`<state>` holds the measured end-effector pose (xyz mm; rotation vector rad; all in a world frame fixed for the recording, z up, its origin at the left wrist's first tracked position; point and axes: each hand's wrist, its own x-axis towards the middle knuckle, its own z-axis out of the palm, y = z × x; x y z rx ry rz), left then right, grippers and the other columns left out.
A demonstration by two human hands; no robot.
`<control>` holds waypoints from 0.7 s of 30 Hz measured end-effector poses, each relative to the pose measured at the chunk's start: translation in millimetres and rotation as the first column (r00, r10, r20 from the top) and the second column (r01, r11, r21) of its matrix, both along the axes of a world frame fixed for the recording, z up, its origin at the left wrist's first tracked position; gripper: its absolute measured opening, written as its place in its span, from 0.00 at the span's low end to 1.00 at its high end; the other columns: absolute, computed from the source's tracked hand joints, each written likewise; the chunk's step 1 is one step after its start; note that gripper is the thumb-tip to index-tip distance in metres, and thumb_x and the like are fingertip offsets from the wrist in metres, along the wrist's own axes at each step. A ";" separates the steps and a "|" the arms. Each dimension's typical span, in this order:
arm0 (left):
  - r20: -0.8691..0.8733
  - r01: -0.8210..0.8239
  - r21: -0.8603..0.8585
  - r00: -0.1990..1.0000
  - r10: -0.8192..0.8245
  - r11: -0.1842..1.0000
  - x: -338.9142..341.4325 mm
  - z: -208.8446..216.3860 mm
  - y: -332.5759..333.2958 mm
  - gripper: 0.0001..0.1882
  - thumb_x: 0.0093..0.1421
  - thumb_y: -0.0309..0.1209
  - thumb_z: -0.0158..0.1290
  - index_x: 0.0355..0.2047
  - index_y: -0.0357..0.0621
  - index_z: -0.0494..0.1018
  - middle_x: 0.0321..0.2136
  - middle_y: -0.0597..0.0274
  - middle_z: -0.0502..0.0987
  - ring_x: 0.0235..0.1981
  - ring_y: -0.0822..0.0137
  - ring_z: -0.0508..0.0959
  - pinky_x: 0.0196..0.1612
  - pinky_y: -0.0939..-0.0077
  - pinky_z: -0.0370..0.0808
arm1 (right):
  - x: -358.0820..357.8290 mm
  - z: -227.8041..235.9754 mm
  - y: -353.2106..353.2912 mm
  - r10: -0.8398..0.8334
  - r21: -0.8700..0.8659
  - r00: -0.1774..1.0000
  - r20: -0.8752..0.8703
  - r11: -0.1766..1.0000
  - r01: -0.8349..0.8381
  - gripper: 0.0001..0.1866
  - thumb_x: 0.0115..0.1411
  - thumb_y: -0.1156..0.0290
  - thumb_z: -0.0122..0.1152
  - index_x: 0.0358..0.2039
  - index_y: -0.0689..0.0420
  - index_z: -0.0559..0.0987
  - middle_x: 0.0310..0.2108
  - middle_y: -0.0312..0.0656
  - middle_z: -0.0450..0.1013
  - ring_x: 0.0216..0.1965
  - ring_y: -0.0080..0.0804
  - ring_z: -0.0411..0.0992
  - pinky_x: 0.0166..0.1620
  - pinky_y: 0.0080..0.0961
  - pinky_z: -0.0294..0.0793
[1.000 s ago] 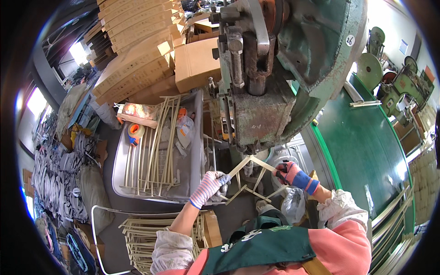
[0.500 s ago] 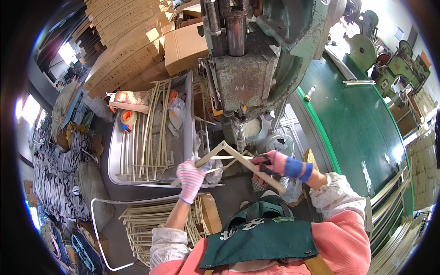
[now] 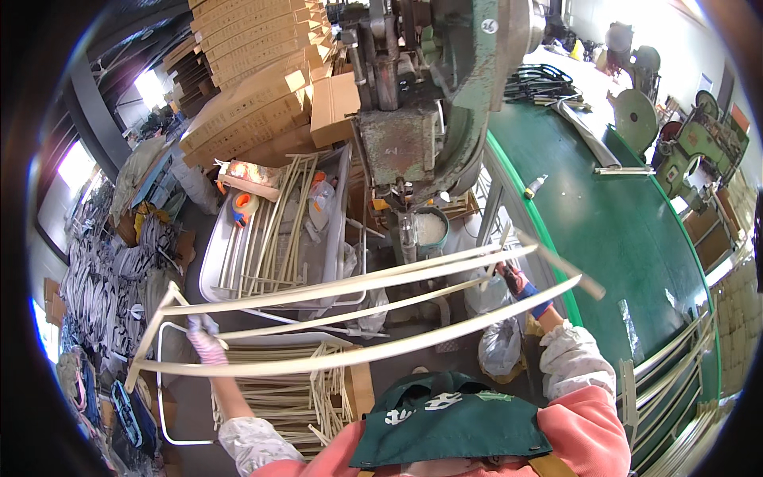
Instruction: The person repeatedly picks up thin wooden sticks and a pre-assembled frame, then uses a hydraulic press to join the sticks to the frame. After each press, the person removes the assembled frame and places it in a stack on the floor. The process is repeated multiple times throughout the clip.
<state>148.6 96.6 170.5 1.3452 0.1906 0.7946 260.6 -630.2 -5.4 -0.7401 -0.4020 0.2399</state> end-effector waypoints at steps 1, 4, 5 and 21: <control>-0.032 0.063 -0.080 0.997 -0.066 0.995 -6.6 -20.1 -11.8 0.22 0.53 0.54 0.54 0.16 0.54 0.63 0.10 0.76 0.56 0.10 0.80 0.55 0.14 0.84 0.51 | 3.0 14.8 0.2 0.109 0.177 0.994 0.001 0.978 -0.108 0.15 0.62 0.70 0.45 0.47 0.64 0.71 0.37 0.43 0.72 0.35 0.28 0.69 0.40 0.26 0.71; -0.218 -0.029 -0.196 0.976 -0.014 0.980 -37.0 -90.6 -59.1 0.19 0.57 0.51 0.51 0.30 0.46 0.69 0.22 0.67 0.70 0.19 0.76 0.69 0.18 0.85 0.65 | -18.6 76.8 -13.9 -0.586 -0.298 0.786 -0.197 0.800 0.521 0.12 0.60 0.69 0.50 0.38 0.65 0.74 0.18 0.33 0.70 0.18 0.20 0.64 0.23 0.18 0.64; -0.304 -0.091 -0.270 0.953 0.005 0.958 -41.2 -118.0 -79.4 0.16 0.59 0.47 0.49 0.30 0.46 0.69 0.23 0.65 0.71 0.22 0.73 0.71 0.23 0.82 0.68 | -39.0 97.6 -19.1 -0.601 -0.314 0.795 -0.077 0.771 0.553 0.12 0.58 0.68 0.56 0.36 0.64 0.75 0.15 0.31 0.67 0.16 0.17 0.61 0.20 0.14 0.60; -0.612 0.996 -0.027 0.052 -0.789 0.087 -21.5 -36.9 -357.2 0.18 0.58 0.39 0.53 0.39 0.36 0.75 0.31 0.69 0.77 0.35 0.76 0.72 0.42 0.80 0.68 | -91.3 163.0 98.0 -0.100 -0.913 0.922 0.374 0.133 0.385 0.09 0.51 0.67 0.63 0.31 0.58 0.81 0.18 0.39 0.74 0.19 0.19 0.66 0.24 0.22 0.67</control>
